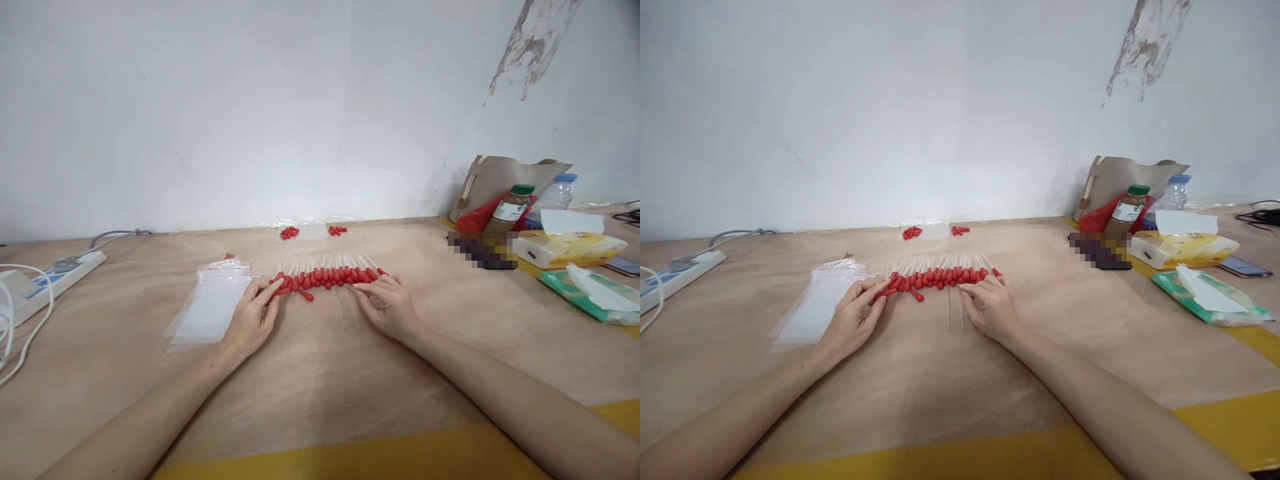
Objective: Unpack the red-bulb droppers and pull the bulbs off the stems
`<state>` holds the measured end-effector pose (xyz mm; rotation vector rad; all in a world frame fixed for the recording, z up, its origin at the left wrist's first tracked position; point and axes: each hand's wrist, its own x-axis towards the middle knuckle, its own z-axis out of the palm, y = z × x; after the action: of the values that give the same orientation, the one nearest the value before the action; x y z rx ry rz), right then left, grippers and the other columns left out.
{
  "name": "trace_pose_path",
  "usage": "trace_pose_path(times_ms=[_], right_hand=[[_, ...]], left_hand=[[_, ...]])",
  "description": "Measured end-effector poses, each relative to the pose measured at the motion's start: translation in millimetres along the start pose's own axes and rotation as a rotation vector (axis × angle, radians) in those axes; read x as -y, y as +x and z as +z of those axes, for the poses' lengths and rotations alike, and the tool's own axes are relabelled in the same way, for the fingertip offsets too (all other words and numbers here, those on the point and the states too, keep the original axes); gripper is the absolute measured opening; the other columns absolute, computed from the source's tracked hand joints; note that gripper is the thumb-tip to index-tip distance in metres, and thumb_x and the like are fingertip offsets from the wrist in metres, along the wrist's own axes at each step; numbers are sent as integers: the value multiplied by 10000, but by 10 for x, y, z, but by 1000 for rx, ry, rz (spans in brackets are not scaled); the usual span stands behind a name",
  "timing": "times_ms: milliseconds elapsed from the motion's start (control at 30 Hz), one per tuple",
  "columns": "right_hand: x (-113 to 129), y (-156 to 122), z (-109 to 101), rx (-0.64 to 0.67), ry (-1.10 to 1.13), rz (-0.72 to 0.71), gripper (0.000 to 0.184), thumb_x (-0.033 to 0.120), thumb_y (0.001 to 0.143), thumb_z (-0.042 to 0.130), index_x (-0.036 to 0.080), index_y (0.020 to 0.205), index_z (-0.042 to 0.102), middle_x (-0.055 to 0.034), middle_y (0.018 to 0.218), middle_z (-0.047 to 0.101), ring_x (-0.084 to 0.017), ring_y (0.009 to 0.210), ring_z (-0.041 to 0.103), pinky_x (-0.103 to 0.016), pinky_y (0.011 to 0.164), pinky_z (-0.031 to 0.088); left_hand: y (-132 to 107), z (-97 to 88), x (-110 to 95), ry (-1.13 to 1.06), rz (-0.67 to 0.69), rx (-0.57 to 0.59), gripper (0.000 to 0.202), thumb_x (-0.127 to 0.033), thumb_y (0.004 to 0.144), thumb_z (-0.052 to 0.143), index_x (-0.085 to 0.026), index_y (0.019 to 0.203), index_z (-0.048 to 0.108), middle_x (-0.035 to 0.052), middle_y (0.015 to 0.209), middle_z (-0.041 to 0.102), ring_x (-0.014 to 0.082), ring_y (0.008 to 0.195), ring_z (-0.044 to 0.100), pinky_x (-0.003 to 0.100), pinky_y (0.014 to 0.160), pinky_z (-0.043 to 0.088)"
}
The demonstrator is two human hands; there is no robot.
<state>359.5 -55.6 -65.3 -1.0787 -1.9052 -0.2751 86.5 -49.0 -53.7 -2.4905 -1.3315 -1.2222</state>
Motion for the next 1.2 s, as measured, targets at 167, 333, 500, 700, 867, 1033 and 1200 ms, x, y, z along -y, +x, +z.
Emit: trace_pose_path(times_ms=[167, 333, 500, 700, 867, 1033, 1200], right_hand=[[33, 28, 4, 62, -81, -108, 186, 227, 836, 487, 211, 886, 665, -22, 714, 674, -147, 679, 530, -329, 708, 290], [46, 11, 19, 151, -86, -162, 201, 242, 845, 472, 210, 901, 662, -28, 762, 672, -154, 727, 505, -353, 769, 279], [34, 1, -8, 296, -8, -154, 258, 395, 774, 569, 224, 944, 659, -28, 760, 635, -169, 771, 490, -380, 812, 266], [13, 21, -12, 373, 27, -148, 483, 584, 665, 613, 225, 986, 659, -44, 831, 610, -184, 813, 486, -402, 841, 274], [1, 20, -20, 357, 67, -115, 580, 630, 619, 626, 215, 1024, 641, -47, 835, 614, -190, 828, 495, -395, 846, 282], [-44, -2, 8, 221, 113, 38, 294, 464, 778, 564, 224, 920, 658, -21, 728, 620, -161, 765, 506, -355, 794, 301], [-87, -15, 68, 143, 120, 86, 219, 403, 794, 559, 218, 844, 664, -24, 695, 616, -165, 736, 515, -374, 800, 327]], left_hand=[[27, 38, 94, 4, -76, 74, 152, -303, 838, 479, -202, 949, 500, 19, 843, 546, 153, 757, 538, 282, 671, 458], [48, 48, 111, 130, 3, 148, 183, -390, 811, 522, -208, 835, 525, 26, 852, 574, 199, 827, 522, 335, 737, 424], [6, 25, 55, 259, 16, 74, 284, -476, 765, 565, -216, 879, 567, 38, 884, 581, 212, 830, 497, 360, 764, 385], [104, 23, -87, 244, 38, 151, 222, -406, 803, 531, -215, 910, 568, 38, 899, 577, 214, 884, 491, 352, 780, 371], [489, 241, -206, 311, -7, 188, 337, -530, 762, 528, -200, 823, 557, 52, 845, 551, 238, 873, 478, 374, 766, 365], [729, 541, -203, 336, -78, 206, 352, -545, 769, 506, -197, 735, 551, 55, 835, 545, 238, 884, 473, 382, 790, 347], [686, 527, -211, 320, -165, 139, 261, -408, 842, 444, -199, 727, 551, 50, 859, 569, 229, 892, 480, 375, 789, 339]])
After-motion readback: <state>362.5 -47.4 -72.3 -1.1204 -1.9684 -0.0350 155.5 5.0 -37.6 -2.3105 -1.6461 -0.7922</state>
